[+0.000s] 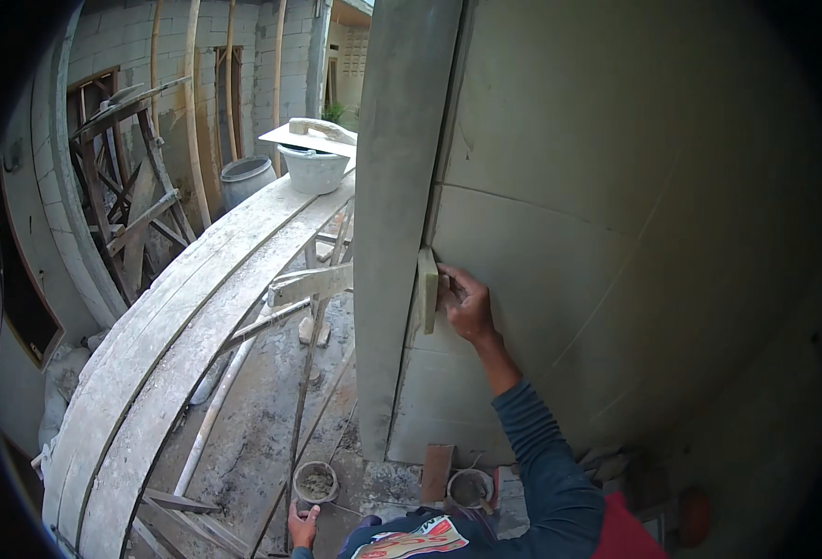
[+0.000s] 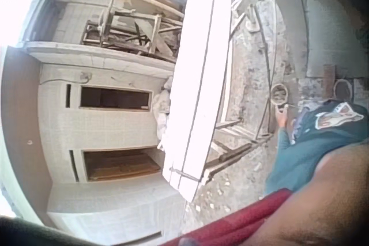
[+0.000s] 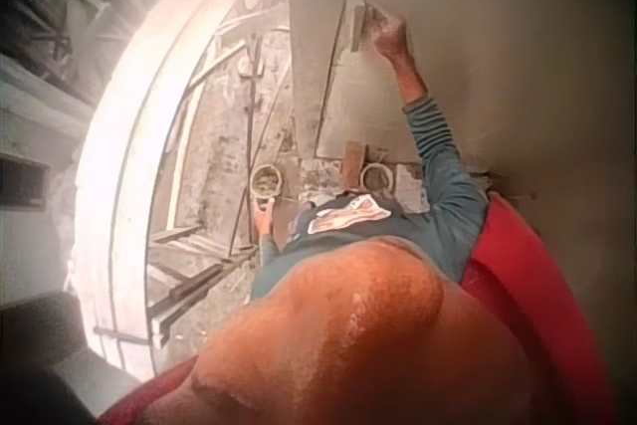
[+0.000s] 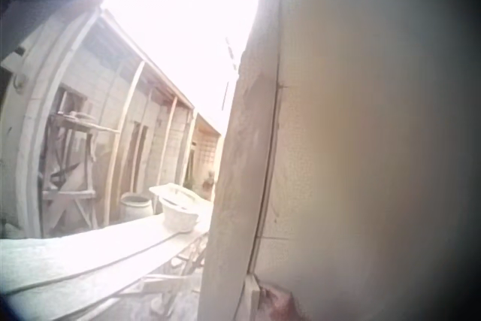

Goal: The person applies mortar to the edge of a tile using a trowel and then smooths it with a wooden block and a sponge.

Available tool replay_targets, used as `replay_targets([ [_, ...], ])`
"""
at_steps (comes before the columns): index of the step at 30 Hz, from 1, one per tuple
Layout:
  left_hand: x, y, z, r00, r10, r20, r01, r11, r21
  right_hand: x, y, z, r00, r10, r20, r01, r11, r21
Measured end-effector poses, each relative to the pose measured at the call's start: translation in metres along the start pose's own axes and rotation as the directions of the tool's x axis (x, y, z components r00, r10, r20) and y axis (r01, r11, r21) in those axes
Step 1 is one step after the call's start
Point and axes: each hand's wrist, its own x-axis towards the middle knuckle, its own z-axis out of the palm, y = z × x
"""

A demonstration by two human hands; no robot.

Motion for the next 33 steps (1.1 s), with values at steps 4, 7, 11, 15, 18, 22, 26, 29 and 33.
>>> replay_targets([
  [4,0.007,-0.007,-0.014,0.995,0.081,0.054,-0.079,0.996,-0.032,0.019,-0.05,-0.016,0.99,-0.138,-0.041,0.139,0.989,0.039],
  [7,-0.01,0.003,-0.043,0.977,-0.03,0.212,0.025,0.999,0.03,0.079,-0.161,-0.031,0.932,-0.361,-0.04,0.348,0.919,-0.185],
  [11,-0.024,0.015,-0.047,0.992,0.065,0.11,-0.064,0.998,-0.019,0.175,-0.286,-0.027,0.916,-0.398,0.043,0.369,0.798,-0.477],
  [15,-0.021,0.011,-0.037,0.993,-0.089,0.071,0.094,0.994,-0.057,0.253,-0.325,0.008,0.773,-0.564,0.288,0.515,0.295,-0.805],
  [18,-0.001,-0.01,-0.012,0.987,-0.092,0.13,0.122,0.961,-0.249,0.212,-0.343,0.052,0.89,-0.344,0.298,0.358,0.125,-0.925],
  [22,-0.003,-0.026,-0.025,0.994,-0.073,0.084,0.091,0.966,-0.242,0.189,-0.223,0.058,0.635,-0.451,0.627,0.683,-0.052,-0.729],
  [26,0.006,-0.03,-0.03,0.99,-0.098,0.097,0.118,0.966,-0.229,0.074,-0.118,0.073,0.654,-0.214,0.726,0.752,0.075,-0.655],
  [29,0.009,-0.047,-0.042,0.995,-0.084,0.061,0.096,0.968,-0.231,0.054,-0.127,0.071,0.662,-0.209,0.72,0.748,0.121,-0.652],
  [33,0.009,-0.064,-0.055,0.994,-0.106,0.024,0.108,0.969,-0.224,0.102,-0.195,0.069,0.604,-0.454,0.655,0.712,-0.063,-0.7],
])
